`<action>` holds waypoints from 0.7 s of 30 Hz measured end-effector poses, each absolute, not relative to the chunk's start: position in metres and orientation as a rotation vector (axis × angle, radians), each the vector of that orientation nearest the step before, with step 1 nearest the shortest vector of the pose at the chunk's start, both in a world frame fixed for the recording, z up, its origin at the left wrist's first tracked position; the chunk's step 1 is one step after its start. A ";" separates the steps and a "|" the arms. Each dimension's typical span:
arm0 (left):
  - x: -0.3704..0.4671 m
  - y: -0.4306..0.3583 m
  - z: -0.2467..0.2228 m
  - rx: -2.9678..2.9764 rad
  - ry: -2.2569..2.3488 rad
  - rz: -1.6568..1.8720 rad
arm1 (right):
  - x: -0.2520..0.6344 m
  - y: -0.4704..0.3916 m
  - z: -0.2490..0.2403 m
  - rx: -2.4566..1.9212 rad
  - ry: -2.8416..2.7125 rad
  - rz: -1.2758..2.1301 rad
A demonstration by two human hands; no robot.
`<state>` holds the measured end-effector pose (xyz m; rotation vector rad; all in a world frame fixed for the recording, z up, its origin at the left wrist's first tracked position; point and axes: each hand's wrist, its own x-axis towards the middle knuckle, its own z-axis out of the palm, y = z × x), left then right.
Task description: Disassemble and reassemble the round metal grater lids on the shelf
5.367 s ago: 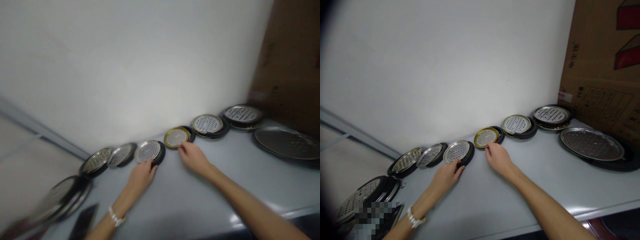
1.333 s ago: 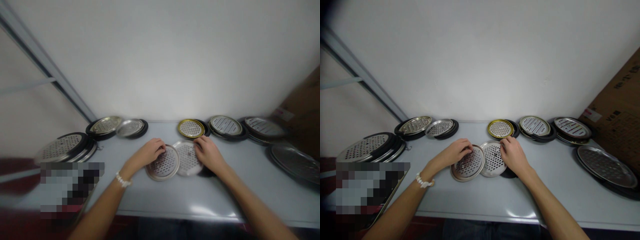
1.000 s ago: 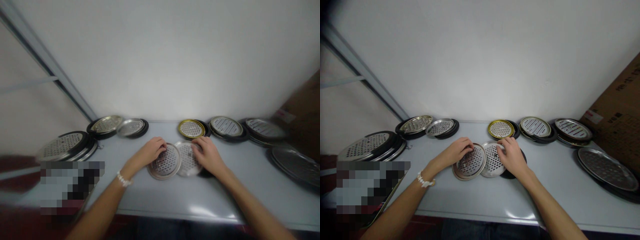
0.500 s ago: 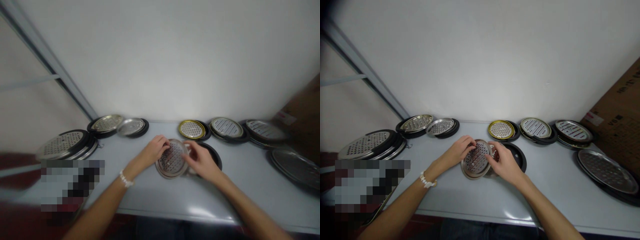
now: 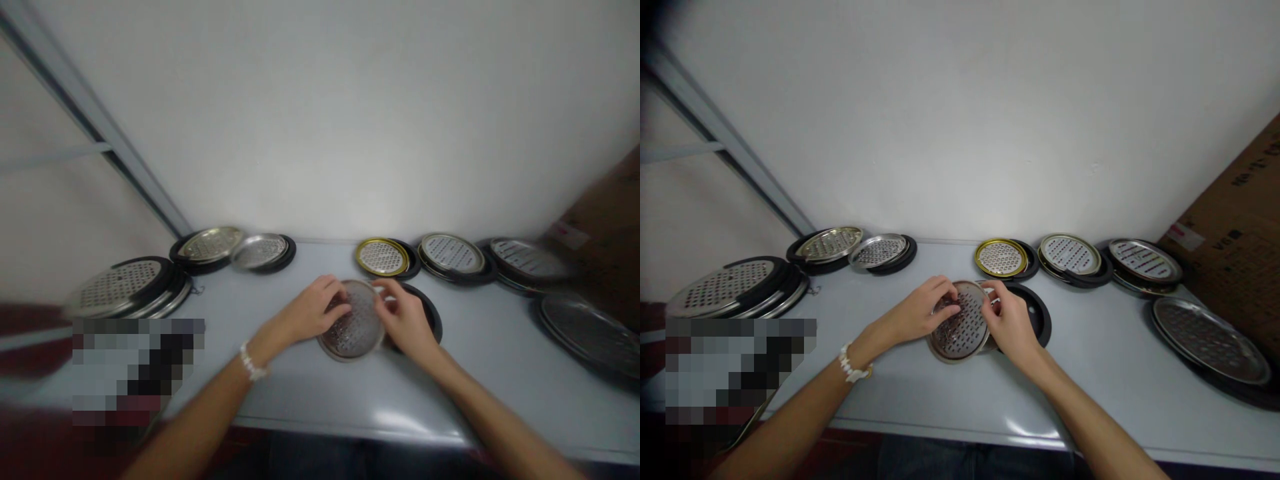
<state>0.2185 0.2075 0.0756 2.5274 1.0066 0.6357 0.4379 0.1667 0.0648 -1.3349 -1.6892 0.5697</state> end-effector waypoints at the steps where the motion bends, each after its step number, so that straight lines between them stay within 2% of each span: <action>1: 0.219 0.207 0.076 2.534 0.997 0.643 | 0.437 0.166 0.065 -1.331 -1.692 0.565; 10: 0.218 0.209 0.079 2.500 0.968 0.778 | 0.438 0.167 0.068 -1.348 -1.650 0.524; 21: 0.217 0.213 0.079 2.304 0.990 0.934 | 0.445 0.172 0.069 -1.339 -1.525 0.642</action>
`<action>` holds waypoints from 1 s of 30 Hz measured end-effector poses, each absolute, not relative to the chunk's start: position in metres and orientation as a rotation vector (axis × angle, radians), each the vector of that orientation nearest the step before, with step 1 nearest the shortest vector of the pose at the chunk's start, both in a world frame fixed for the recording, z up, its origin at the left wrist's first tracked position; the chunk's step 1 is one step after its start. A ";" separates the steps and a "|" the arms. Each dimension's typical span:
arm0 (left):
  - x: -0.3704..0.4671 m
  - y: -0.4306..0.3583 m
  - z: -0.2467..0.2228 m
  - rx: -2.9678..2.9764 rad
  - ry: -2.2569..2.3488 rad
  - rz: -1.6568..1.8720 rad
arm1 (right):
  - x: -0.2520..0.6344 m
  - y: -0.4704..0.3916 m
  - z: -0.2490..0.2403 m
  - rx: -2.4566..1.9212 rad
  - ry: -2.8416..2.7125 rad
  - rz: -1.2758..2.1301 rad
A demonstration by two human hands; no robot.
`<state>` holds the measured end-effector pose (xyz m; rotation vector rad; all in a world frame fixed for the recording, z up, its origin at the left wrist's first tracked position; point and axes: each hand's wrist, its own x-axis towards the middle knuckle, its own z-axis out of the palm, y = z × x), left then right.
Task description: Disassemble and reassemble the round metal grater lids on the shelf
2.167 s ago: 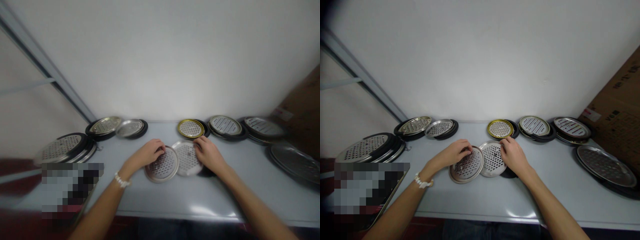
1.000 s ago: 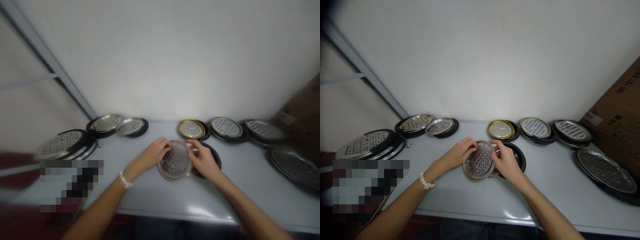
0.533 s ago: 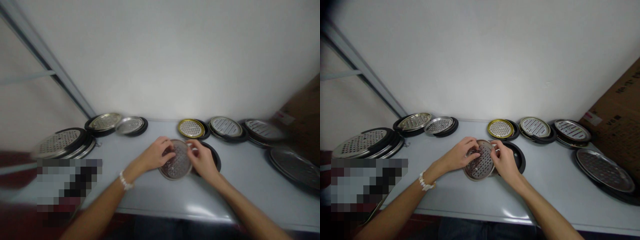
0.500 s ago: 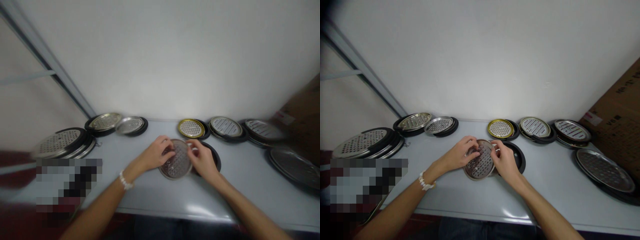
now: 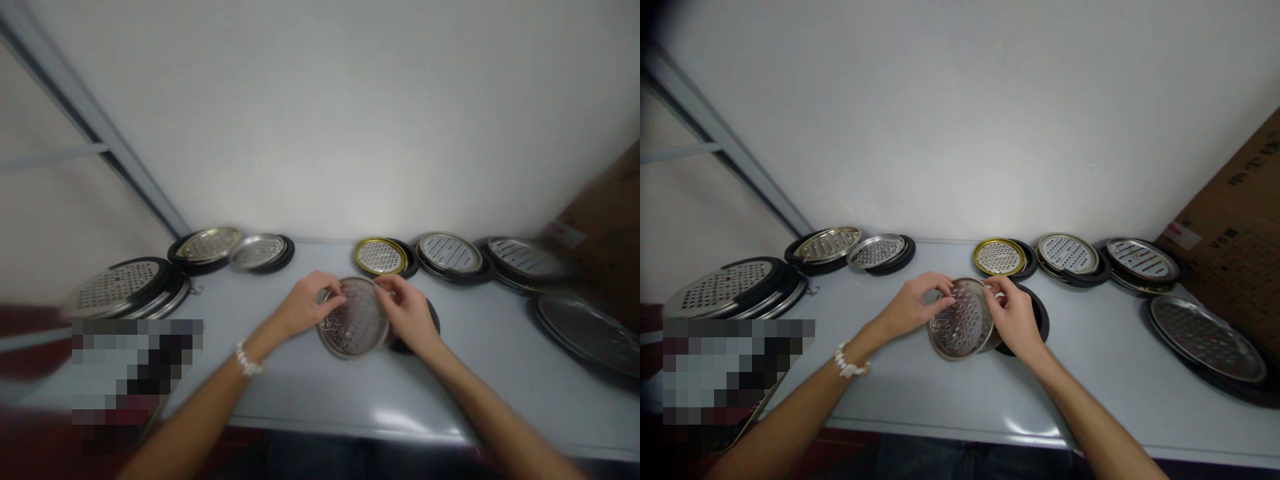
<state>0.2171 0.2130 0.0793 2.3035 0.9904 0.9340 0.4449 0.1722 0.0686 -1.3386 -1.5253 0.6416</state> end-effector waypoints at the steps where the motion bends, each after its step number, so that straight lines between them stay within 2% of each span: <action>1: 0.217 0.213 0.080 2.276 1.005 0.957 | 0.446 0.173 0.068 -1.340 -1.516 0.642; 11: 0.217 0.218 0.077 1.881 1.089 1.084 | 0.450 0.178 0.062 -1.318 -1.457 0.632; 22: 0.213 0.228 0.070 1.740 1.018 0.931 | 0.445 0.173 0.068 -1.320 -1.552 0.638; 30: 0.206 0.232 0.075 1.576 1.089 1.212 | 0.451 0.178 0.066 -1.311 -1.423 0.630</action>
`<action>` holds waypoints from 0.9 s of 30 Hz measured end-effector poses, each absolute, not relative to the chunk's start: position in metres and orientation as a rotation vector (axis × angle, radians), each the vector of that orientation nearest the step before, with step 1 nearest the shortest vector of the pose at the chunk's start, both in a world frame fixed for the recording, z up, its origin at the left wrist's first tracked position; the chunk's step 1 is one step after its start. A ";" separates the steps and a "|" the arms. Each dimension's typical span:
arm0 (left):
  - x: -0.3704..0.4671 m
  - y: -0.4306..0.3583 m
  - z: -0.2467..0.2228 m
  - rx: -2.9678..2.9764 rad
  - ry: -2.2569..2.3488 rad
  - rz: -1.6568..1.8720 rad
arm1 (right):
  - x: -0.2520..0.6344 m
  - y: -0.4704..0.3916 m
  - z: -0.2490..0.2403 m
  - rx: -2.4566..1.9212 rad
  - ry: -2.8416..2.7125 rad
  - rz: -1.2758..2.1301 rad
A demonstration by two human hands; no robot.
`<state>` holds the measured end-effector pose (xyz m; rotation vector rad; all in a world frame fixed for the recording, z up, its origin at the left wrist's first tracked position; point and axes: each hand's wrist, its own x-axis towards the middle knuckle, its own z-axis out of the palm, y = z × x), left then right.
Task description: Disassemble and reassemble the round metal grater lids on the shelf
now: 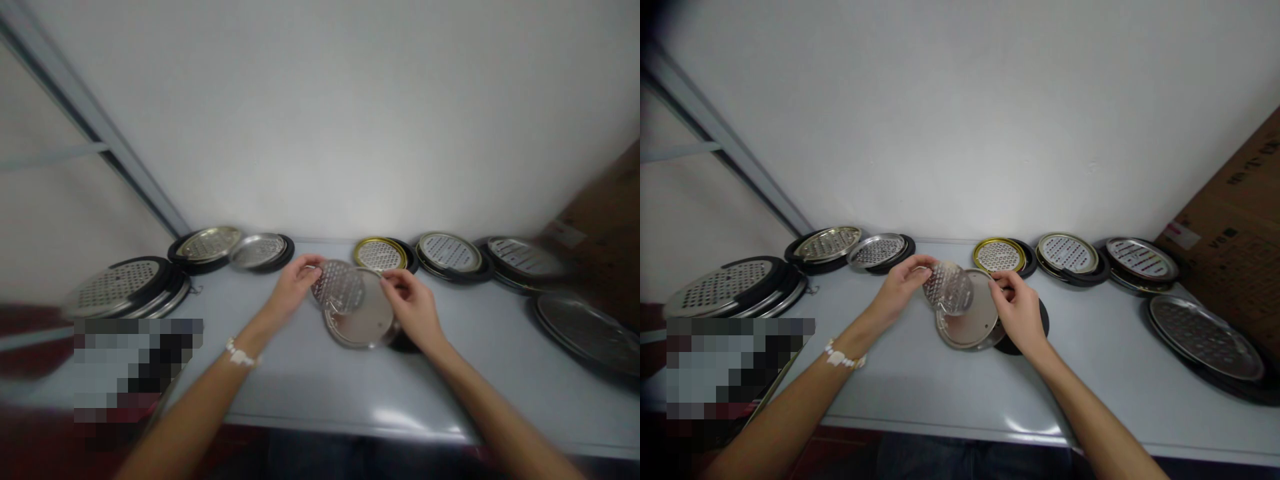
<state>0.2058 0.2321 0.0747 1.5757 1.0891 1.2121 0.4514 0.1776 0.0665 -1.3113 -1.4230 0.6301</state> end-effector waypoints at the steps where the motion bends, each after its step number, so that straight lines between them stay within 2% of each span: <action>1: 0.205 0.233 0.075 1.560 1.101 1.258 | 0.452 0.178 0.067 -1.307 -1.395 0.631; 6: 0.199 0.239 0.074 1.549 1.200 1.465 | 0.454 0.180 0.069 -1.304 -1.295 0.656; 10: 0.199 0.234 0.077 1.796 1.313 1.599 | 0.454 0.179 0.069 -1.292 -1.274 0.681; 14: 0.203 0.223 0.082 2.181 1.265 1.425 | 0.454 0.179 0.069 -1.285 -1.272 0.698; 20: 0.205 0.220 0.082 2.362 1.116 1.086 | 0.454 0.179 0.066 -1.282 -1.306 0.662; 23: 0.204 0.221 0.081 2.429 1.117 1.074 | 0.455 0.180 0.065 -1.262 -1.289 0.662; 27: 0.202 0.223 0.081 2.429 1.269 1.224 | 0.454 0.180 0.066 -1.237 -1.263 0.639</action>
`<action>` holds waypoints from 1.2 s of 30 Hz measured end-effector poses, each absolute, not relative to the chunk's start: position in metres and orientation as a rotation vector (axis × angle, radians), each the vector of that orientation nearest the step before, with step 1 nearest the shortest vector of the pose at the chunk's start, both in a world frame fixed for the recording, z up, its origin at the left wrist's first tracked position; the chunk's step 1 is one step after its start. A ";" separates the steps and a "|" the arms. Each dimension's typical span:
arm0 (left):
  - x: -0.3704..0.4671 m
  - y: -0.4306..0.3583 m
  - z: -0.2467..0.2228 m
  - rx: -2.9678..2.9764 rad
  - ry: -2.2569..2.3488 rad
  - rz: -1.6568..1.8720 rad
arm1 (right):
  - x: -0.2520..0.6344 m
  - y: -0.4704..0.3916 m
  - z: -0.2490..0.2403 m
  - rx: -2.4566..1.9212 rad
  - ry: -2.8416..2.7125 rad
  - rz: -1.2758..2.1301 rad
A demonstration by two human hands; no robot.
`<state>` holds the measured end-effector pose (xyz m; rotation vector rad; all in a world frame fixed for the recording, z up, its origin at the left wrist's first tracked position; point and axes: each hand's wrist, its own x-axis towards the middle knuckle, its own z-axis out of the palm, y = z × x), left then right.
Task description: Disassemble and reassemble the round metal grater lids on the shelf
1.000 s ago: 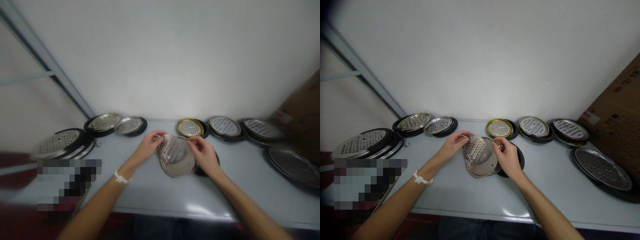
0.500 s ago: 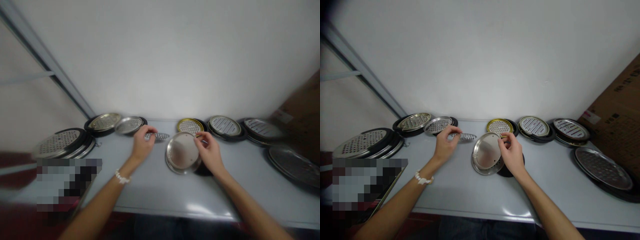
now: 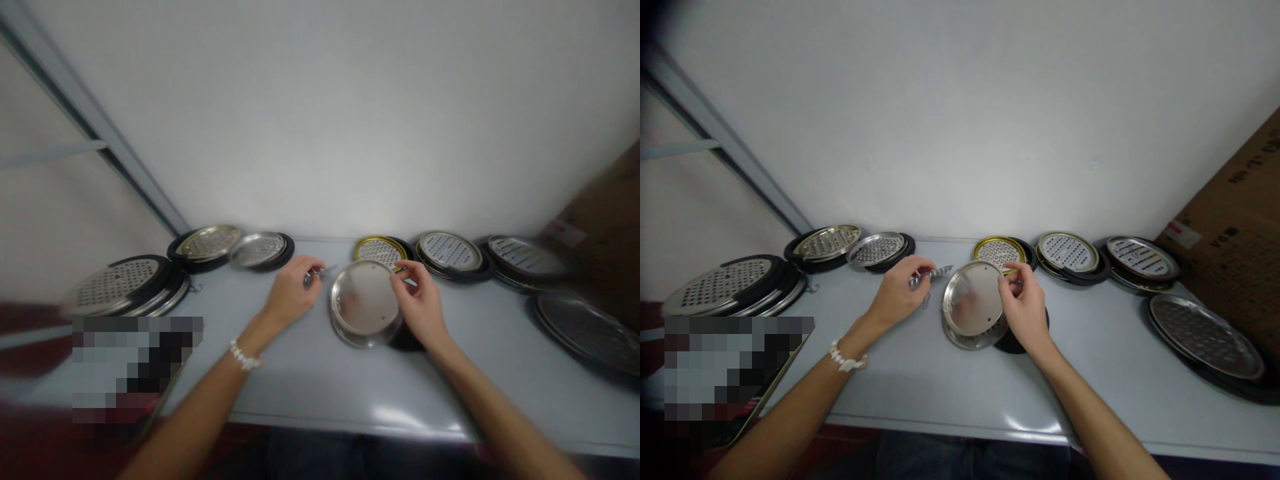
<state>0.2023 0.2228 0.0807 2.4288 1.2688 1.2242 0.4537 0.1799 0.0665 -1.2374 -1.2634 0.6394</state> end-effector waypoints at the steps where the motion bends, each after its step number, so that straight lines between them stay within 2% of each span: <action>1: 0.202 0.224 0.081 2.413 1.319 1.269 | 0.453 0.179 0.067 -1.227 -1.269 0.631; 8: 0.197 0.231 0.082 2.273 1.504 1.445 | 0.441 0.162 0.063 -1.025 -1.724 0.202; 13: 0.196 0.230 0.081 2.281 1.504 1.436 | 0.439 0.158 0.060 -0.978 -1.881 0.087; 26: 0.197 0.228 0.080 2.300 1.492 1.424 | 0.438 0.157 0.064 -1.049 -1.780 0.144; 36: 0.197 0.229 0.081 2.260 1.539 1.434 | 0.448 0.167 0.067 -1.222 -1.373 0.341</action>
